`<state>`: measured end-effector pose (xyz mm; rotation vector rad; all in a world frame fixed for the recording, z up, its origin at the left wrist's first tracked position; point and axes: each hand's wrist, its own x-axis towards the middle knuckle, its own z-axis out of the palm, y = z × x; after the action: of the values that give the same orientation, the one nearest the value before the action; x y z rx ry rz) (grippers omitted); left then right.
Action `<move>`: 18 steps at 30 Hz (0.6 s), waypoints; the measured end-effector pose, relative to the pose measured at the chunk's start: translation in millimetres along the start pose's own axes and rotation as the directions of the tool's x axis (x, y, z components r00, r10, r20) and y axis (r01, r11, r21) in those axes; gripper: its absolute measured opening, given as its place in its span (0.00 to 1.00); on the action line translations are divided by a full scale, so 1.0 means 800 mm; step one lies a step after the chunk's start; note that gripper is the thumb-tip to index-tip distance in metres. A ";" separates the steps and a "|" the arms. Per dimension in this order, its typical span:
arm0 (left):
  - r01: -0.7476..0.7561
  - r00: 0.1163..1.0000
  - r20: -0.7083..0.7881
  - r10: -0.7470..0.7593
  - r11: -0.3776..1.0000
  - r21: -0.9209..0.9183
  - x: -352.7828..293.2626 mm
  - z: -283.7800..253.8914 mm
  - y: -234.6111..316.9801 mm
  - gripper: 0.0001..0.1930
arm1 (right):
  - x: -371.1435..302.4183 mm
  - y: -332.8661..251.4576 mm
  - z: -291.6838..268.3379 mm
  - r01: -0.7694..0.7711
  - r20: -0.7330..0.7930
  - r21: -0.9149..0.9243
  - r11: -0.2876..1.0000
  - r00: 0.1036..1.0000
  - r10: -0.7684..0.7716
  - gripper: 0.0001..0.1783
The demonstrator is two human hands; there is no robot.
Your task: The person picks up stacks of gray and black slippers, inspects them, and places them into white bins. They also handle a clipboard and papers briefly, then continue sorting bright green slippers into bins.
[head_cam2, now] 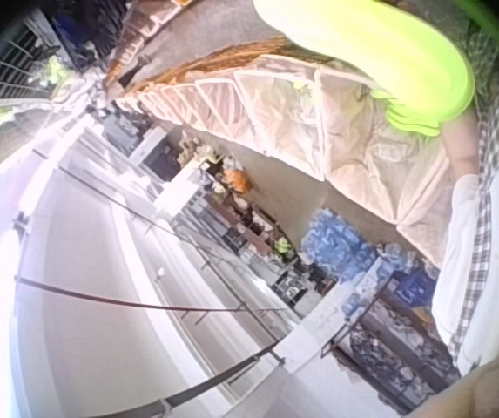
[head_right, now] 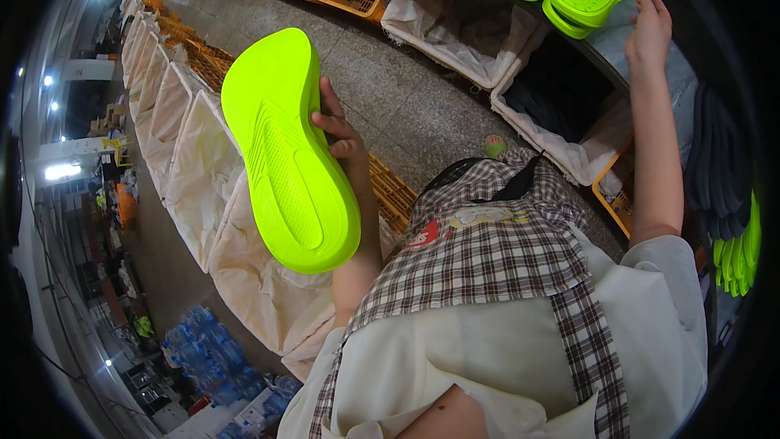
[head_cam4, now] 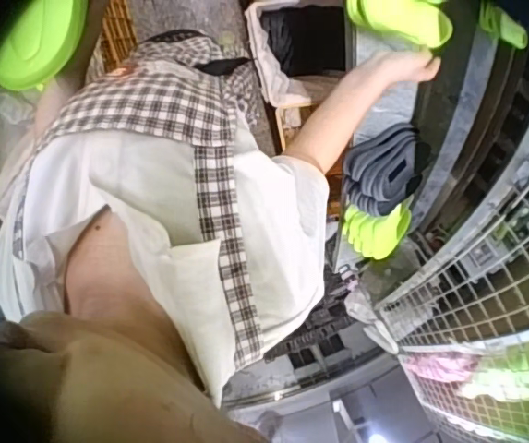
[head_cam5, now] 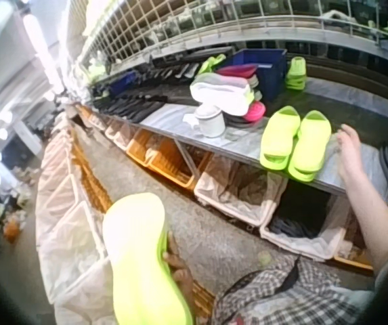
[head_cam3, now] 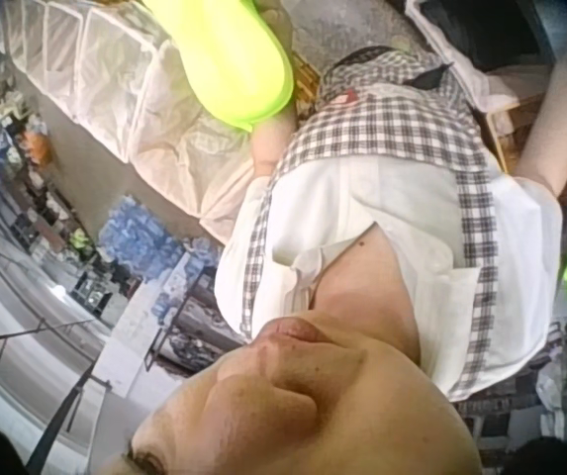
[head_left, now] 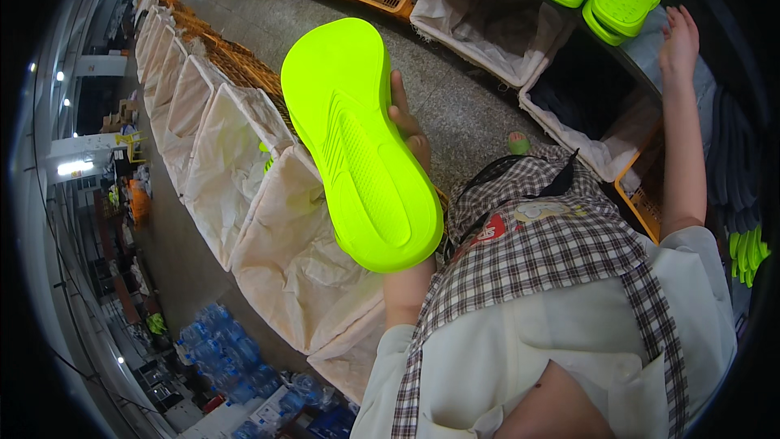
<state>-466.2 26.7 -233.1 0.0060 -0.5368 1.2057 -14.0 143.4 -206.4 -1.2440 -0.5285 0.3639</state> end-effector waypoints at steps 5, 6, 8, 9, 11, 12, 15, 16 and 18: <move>0.030 0.999 0.026 -0.029 0.999 -0.023 0.001 0.002 0.001 0.31 | 0.117 0.074 -0.052 -0.171 0.023 -0.244 0.955 0.983 0.181 0.31; 0.072 0.997 0.023 -0.071 0.995 -0.065 0.001 0.004 0.003 0.30 | 0.136 0.089 -0.054 -0.209 0.036 -0.307 0.928 0.972 0.231 0.31; 0.117 0.993 0.030 -0.115 0.988 -0.097 0.003 0.005 0.006 0.30 | 0.168 0.115 -0.051 -0.296 0.040 -0.262 0.919 0.948 0.316 0.32; 0.119 0.992 0.040 -0.116 0.989 -0.085 0.004 0.004 0.006 0.30 | 0.181 0.124 -0.047 -0.326 0.031 -0.250 0.912 0.938 0.344 0.32; 0.107 0.994 0.034 -0.105 0.993 -0.053 0.005 0.003 0.007 0.30 | 0.204 0.133 -0.034 -0.463 0.181 -0.131 0.877 0.858 0.481 0.31; 0.095 0.995 0.018 -0.094 0.995 -0.032 0.004 0.004 0.006 0.30 | 0.209 0.136 -0.028 -0.533 0.224 -0.073 0.843 0.815 0.534 0.31; 0.002 1.000 -0.020 -0.001 0.997 0.081 -0.002 0.011 0.002 0.30 | 0.214 0.132 -0.013 -0.572 0.217 -0.260 0.778 0.750 0.624 0.27; -0.015 0.998 -0.063 0.022 0.993 0.121 -0.004 0.013 0.000 0.28 | 0.211 0.131 -0.010 -0.612 0.289 -0.235 0.755 0.698 0.655 0.26; -0.026 0.991 -0.129 0.047 0.987 0.159 -0.009 0.017 -0.007 0.27 | 0.204 0.123 -0.011 -0.527 0.427 -0.276 0.804 0.682 0.594 0.20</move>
<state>-468.6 14.6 -222.3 0.0497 -0.3259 1.2719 127.9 252.4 -273.2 -1.4339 -0.6005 1.2259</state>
